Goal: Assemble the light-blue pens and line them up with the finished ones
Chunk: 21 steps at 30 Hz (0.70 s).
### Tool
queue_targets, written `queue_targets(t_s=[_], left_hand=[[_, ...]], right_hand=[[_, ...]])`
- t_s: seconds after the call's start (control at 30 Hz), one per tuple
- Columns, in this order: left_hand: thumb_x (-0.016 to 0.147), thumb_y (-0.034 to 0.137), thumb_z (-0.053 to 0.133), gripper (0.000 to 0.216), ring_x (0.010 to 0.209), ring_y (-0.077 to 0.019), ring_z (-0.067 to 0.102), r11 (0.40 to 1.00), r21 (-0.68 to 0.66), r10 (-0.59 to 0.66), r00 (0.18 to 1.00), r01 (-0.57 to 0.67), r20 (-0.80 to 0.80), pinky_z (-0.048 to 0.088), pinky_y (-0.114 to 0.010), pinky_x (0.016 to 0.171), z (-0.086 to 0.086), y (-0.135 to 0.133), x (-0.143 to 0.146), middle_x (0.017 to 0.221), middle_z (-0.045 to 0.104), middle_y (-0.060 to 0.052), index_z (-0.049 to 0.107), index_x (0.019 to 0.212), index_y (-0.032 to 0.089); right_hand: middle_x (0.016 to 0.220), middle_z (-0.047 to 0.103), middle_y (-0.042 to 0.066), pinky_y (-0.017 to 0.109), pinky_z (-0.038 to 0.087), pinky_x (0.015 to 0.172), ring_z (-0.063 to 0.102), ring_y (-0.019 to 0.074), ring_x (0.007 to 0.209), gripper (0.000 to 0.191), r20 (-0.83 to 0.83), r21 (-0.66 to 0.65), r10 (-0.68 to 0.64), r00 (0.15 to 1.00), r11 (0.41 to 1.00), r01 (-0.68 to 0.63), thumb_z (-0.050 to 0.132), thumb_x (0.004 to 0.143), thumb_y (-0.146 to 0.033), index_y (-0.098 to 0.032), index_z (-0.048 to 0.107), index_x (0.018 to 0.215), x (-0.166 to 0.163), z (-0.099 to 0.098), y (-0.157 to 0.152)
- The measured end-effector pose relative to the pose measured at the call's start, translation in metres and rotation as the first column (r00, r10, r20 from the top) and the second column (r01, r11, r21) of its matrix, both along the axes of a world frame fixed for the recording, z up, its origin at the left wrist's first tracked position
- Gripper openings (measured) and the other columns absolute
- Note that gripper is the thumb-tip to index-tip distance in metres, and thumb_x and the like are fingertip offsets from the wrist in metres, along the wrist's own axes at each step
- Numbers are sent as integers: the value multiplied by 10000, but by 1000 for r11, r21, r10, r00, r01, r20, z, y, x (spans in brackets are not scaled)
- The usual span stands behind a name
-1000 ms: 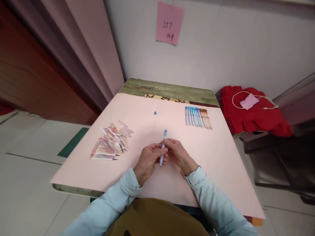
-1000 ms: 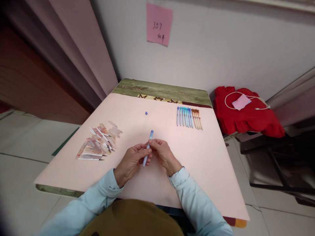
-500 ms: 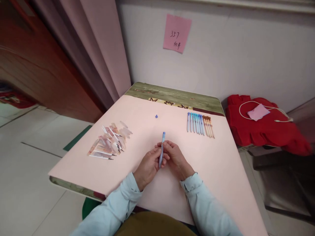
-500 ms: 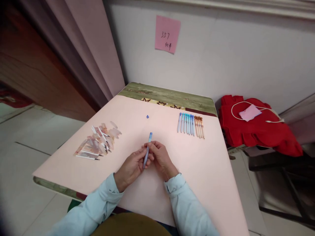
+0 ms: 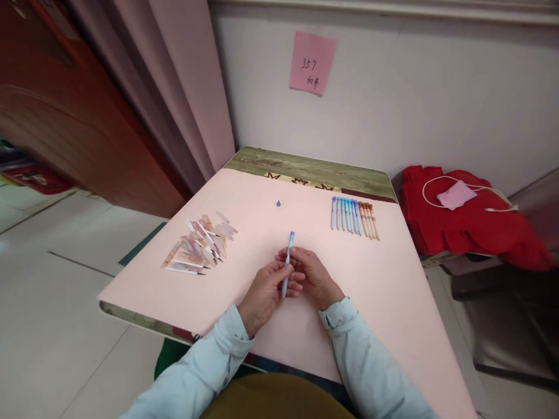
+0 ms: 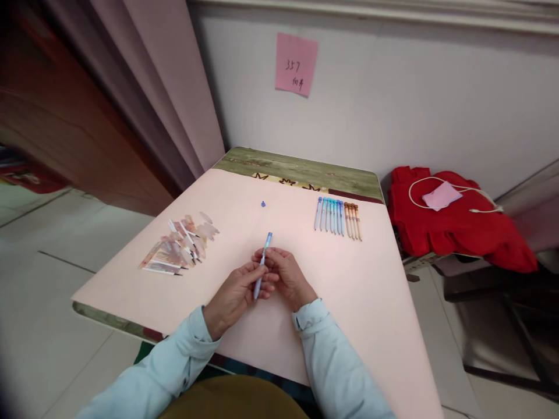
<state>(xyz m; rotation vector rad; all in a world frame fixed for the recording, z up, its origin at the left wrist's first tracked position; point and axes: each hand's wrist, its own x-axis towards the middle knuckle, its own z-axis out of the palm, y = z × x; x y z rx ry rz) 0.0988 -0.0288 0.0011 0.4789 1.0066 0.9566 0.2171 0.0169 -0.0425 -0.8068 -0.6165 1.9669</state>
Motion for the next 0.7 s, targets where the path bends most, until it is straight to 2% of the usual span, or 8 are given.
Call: queue_targets(t_s=[0.23, 0.43, 0.6, 0.7], left_hand=[[855, 207, 629, 119, 515, -91, 582, 999, -20, 34, 998, -33, 53, 478, -187, 494, -2, 0, -2, 753, 716, -99, 645, 897, 96], [883, 239, 582, 178, 526, -102, 590, 999, -37, -5, 995, 8, 100, 490, -210, 514, 1, 0, -9, 812, 728, -123, 667, 941, 94], [882, 252, 578, 189, 539, -116, 599, 998, -32, -56, 993, 59, 103, 480, -220, 506, 7, 5, -10, 833, 731, -140, 663, 934, 92], [884, 248, 577, 179, 543, -117, 599, 995, -7, -94, 989, 96, 115, 470, -221, 514, 7, 8, -9, 820, 726, -136, 651, 935, 94]], right_hand=[[856, 704, 79, 240, 505, 572, 619, 130, 653, 317, -18, 76, 49, 999, 996, -47, 734, 766, -405, -126, 716, 915, 3, 1, -4], [851, 699, 61, 248, 509, 595, 619, 125, 660, 301, 6, 110, 84, 996, 990, -84, 699, 812, -389, -130, 708, 965, 5, 7, -7], [830, 705, 54, 271, 525, 646, 646, 146, 697, 326, 40, 127, 74, 996, 989, -78, 717, 789, -423, -142, 712, 953, 8, 11, -7], [781, 700, 44, 261, 519, 598, 628, 131, 623, 323, 65, 130, 53, 996, 990, -61, 721, 786, -428, -143, 709, 938, 11, 10, -6]])
